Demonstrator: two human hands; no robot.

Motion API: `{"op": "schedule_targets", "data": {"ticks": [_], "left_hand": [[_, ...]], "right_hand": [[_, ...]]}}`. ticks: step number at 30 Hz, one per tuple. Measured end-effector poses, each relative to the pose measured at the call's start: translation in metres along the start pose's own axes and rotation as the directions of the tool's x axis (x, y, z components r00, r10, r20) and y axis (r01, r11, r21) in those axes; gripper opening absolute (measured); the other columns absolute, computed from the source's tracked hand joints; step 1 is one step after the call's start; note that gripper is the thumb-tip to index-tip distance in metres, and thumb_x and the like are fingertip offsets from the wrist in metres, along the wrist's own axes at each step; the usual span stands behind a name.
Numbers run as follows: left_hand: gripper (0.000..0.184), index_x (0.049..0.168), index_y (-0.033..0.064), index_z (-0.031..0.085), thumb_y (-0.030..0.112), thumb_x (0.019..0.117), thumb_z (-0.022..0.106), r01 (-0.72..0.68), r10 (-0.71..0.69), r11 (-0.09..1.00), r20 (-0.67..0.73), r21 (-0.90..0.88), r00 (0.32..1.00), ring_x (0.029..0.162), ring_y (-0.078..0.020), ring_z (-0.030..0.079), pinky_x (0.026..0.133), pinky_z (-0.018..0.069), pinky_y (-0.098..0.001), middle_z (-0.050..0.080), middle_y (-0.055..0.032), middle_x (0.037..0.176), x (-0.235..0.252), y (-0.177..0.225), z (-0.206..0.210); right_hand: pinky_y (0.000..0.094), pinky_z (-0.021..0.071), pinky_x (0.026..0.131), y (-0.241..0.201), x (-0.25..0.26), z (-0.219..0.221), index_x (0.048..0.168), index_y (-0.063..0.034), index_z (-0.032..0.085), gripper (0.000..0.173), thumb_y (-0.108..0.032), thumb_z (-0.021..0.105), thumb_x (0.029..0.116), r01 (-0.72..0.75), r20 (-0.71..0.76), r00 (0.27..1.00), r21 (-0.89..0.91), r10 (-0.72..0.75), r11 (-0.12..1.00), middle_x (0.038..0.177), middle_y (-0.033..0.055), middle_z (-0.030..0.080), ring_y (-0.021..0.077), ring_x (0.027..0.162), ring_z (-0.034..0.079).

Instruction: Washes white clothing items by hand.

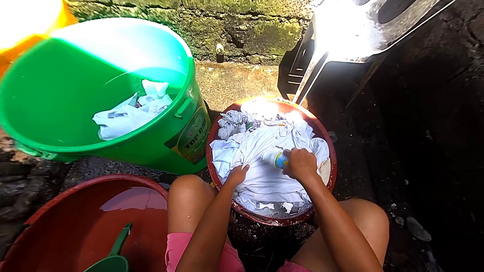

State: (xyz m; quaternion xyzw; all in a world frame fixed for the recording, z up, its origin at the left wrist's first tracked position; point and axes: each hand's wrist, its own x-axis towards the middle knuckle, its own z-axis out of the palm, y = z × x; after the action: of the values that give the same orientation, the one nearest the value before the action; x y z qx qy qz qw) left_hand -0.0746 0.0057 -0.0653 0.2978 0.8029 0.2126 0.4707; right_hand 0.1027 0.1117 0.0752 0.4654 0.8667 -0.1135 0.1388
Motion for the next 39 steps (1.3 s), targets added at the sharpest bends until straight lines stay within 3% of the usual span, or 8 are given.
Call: {"op": "schedule_targets", "data": {"ticks": [4,11,24,34,39], "left_hand": [[0.059,0.138,-0.002,0.058,0.046,0.1112,0.036,-0.008,0.008,1.0,0.0,-0.008,1.0,0.134,-0.0393,0.053,0.113,0.0374,-0.0573,0.058,-0.028,0.138,-0.001,-0.001,-0.001],[0.058,0.137,-0.0019,0.059,0.045,0.1112,0.037,-0.01,0.01,1.0,-0.002,-0.018,1.0,0.133,-0.0396,0.053,0.113,0.0379,-0.0574,0.059,-0.0281,0.137,-0.003,-0.001,-0.001],[0.058,0.137,-0.0015,0.058,0.046,0.1112,0.037,-0.002,0.002,1.0,-0.01,-0.016,1.0,0.134,-0.0394,0.053,0.113,0.0375,-0.0577,0.059,-0.0278,0.138,-0.001,0.0,0.0],[0.059,0.138,-0.0024,0.057,0.046,0.1113,0.036,-0.012,0.012,1.0,0.002,0.001,1.0,0.135,-0.0393,0.052,0.113,0.0371,-0.0571,0.058,-0.0281,0.139,0.001,0.0,0.0],[0.059,0.139,-0.0032,0.056,0.044,0.1118,0.035,-0.017,0.017,1.0,0.016,0.02,1.0,0.137,-0.0371,0.051,0.115,0.0362,-0.0546,0.057,-0.0272,0.141,-0.003,0.002,-0.001]], "right_hand": [[0.0617,0.0499,0.088,0.004,0.002,0.0,0.12,-0.0092,0.072,0.045,-0.02,0.086,0.0788,-0.011,-0.021,1.0,0.017,0.011,1.0,0.118,0.0178,0.069,0.0408,0.114,0.063],[0.0645,0.0489,0.086,0.031,0.003,-0.009,0.118,-0.0045,0.072,0.039,-0.019,0.083,0.0834,-0.161,-0.088,0.982,0.058,0.166,0.985,0.118,0.0237,0.068,0.045,0.117,0.061],[0.0653,0.0485,0.083,0.042,0.007,-0.001,0.114,-0.0056,0.073,0.037,-0.021,0.083,0.0825,-0.203,-0.04,0.978,0.047,0.205,0.978,0.116,0.0226,0.069,0.0445,0.115,0.062],[0.0608,0.05,0.087,0.014,0.001,0.01,0.116,-0.0107,0.073,0.042,-0.022,0.086,0.0777,-0.03,0.013,0.999,0.007,0.03,1.0,0.116,0.0163,0.07,0.0395,0.112,0.063],[0.062,0.0486,0.091,0.01,0.007,0.007,0.125,-0.0086,0.071,0.049,-0.02,0.085,0.0797,-0.064,-0.067,0.996,0.036,0.067,0.997,0.123,0.019,0.068,0.0422,0.118,0.061]]}}
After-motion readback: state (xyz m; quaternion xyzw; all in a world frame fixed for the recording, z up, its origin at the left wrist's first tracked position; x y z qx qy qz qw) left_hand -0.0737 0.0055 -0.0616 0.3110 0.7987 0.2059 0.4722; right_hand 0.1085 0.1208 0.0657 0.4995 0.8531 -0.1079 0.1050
